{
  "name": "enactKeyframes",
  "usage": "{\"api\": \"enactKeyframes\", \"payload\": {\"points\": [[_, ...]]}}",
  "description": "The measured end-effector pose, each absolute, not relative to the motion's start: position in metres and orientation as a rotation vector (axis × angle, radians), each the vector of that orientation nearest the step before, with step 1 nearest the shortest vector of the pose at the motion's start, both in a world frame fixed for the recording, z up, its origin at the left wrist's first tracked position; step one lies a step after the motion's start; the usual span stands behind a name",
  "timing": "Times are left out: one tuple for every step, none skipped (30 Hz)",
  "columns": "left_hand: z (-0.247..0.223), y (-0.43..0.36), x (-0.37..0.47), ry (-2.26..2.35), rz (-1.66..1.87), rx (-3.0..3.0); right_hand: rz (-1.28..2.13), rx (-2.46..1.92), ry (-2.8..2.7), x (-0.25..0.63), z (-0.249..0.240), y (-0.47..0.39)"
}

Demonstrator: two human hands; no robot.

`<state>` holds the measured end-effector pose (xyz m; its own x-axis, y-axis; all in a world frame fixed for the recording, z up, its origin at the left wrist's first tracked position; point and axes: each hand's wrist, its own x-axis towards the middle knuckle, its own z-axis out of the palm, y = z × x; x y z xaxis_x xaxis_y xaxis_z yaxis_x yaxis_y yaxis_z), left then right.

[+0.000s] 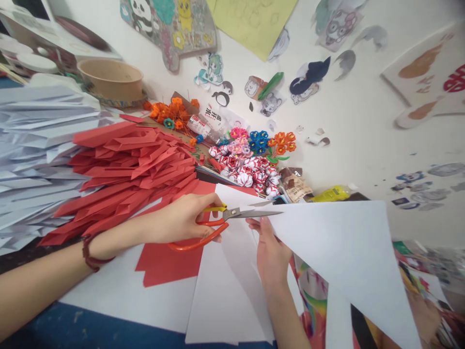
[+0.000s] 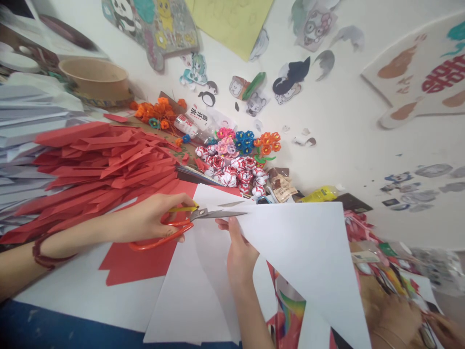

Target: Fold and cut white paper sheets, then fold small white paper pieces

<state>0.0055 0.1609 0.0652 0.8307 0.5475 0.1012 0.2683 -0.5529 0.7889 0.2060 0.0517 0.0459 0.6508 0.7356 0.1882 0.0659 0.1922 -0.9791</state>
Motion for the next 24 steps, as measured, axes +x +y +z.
{"api": "enactKeyframes", "payload": {"points": [[0.065,0.161,0.006,0.588,0.427,2.174,0.540,-1.309,-0.756,0.206,0.046,0.052],[0.065,0.161,0.006,0.582,0.430,2.174,0.539,-1.306,-0.747,0.206,0.046,0.052],[0.064,0.161,0.006,0.575,0.434,2.173,0.542,-1.305,-0.736,0.205,0.046,0.052],[0.064,0.161,0.006,0.571,0.441,2.170,0.543,-1.304,-0.725,0.205,0.046,0.052],[0.064,0.161,0.006,0.568,0.446,2.165,0.542,-1.302,-0.714,0.205,0.046,0.053],[0.065,0.160,0.006,0.567,0.448,2.158,0.538,-1.302,-0.706,0.205,0.045,0.053],[0.065,0.160,0.006,0.567,0.446,2.153,0.535,-1.303,-0.704,0.205,0.045,0.052],[0.065,0.160,0.006,0.567,0.438,2.150,0.528,-1.307,-0.704,0.205,0.045,0.052],[0.065,0.160,0.006,0.568,0.431,2.150,0.523,-1.313,-0.706,0.205,0.045,0.052],[0.066,0.160,0.006,0.570,0.424,2.152,0.519,-1.319,-0.708,0.206,0.045,0.052],[0.066,0.160,0.006,0.571,0.416,2.154,0.521,-1.324,-0.709,0.206,0.044,0.052],[0.066,0.160,0.006,0.574,0.411,2.157,0.525,-1.327,-0.706,0.206,0.044,0.052],[0.066,0.160,0.006,0.576,0.407,2.159,0.530,-1.326,-0.701,0.206,0.044,0.052],[0.066,0.160,0.006,0.579,0.405,2.161,0.532,-1.323,-0.693,0.206,0.045,0.052],[0.067,0.160,0.006,0.583,0.403,2.161,0.532,-1.320,-0.685,0.205,0.045,0.052],[0.067,0.159,0.007,0.586,0.402,2.158,0.525,-1.317,-0.671,0.204,0.045,0.053],[0.067,0.159,0.007,0.588,0.403,2.153,0.515,-1.315,-0.655,0.203,0.046,0.053],[0.067,0.159,0.007,0.589,0.409,2.145,0.502,-1.313,-0.639,0.202,0.046,0.053],[0.067,0.158,0.007,0.586,0.416,2.136,0.490,-1.311,-0.625,0.200,0.046,0.053],[0.067,0.158,0.008,0.582,0.425,2.128,0.483,-1.308,-0.612,0.199,0.046,0.053],[0.066,0.158,0.008,0.577,0.434,2.120,0.484,-1.301,-0.600,0.197,0.047,0.052],[0.066,0.157,0.008,0.574,0.442,2.114,0.493,-1.290,-0.590,0.196,0.047,0.052],[0.065,0.157,0.009,0.574,0.446,2.111,0.506,-1.277,-0.582,0.196,0.047,0.052],[0.065,0.157,0.009,0.576,0.446,2.109,0.518,-1.261,-0.573,0.195,0.047,0.052]]}}
